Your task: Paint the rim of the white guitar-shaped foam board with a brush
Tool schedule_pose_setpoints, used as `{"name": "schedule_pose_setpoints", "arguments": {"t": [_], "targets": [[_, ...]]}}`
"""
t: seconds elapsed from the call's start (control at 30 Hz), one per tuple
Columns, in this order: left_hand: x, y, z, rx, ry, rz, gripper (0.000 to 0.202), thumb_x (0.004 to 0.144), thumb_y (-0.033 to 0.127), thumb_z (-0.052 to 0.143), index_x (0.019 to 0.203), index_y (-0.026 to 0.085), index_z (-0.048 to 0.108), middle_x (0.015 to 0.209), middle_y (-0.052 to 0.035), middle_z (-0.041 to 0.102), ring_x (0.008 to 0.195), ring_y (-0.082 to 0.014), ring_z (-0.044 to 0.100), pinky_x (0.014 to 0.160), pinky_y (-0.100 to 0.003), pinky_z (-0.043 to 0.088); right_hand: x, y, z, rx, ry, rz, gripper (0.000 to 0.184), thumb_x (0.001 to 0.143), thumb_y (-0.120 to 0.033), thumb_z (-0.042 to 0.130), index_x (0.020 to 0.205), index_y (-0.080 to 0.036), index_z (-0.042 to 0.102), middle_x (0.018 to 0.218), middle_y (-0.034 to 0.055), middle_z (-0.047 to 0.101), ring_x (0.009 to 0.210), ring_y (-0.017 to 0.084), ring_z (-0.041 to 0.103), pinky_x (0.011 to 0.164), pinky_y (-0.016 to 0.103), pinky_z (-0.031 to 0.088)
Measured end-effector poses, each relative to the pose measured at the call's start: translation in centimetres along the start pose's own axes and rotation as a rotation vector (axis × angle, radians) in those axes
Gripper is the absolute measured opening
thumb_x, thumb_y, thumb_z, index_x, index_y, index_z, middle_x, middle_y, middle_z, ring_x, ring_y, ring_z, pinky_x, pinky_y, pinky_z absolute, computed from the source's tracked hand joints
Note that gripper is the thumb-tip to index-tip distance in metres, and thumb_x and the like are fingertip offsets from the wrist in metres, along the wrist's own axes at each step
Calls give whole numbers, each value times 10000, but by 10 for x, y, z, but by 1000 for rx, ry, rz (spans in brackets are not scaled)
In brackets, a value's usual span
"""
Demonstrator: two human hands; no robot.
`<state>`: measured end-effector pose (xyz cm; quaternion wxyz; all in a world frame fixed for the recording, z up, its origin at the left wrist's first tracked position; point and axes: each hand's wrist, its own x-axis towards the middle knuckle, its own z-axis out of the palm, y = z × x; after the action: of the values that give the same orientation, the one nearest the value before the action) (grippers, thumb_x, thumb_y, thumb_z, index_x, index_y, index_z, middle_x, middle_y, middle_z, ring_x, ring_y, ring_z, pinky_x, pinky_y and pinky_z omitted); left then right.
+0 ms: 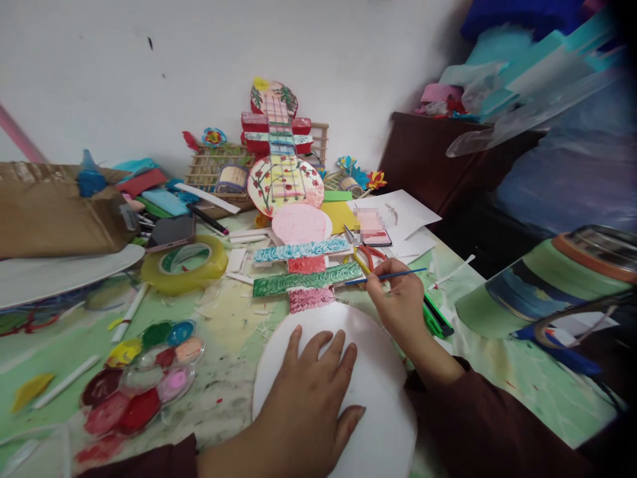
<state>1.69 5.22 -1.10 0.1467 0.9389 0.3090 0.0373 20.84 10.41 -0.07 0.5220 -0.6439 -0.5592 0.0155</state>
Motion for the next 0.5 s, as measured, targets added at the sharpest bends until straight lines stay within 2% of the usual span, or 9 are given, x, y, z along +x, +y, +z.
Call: {"name": "schedule_pose_setpoints", "arguments": {"t": [0.5], "targets": [[-1, -1, 3, 7, 13, 10, 617, 958, 542, 302, 1440, 173, 410, 1489, -136, 394, 1330, -376, 361, 1073, -705, 170, 1, -1, -1, -3, 19, 27, 84, 695, -239, 528, 620, -213, 501, 562, -21, 547, 547, 149, 514, 577, 283, 396]]}}
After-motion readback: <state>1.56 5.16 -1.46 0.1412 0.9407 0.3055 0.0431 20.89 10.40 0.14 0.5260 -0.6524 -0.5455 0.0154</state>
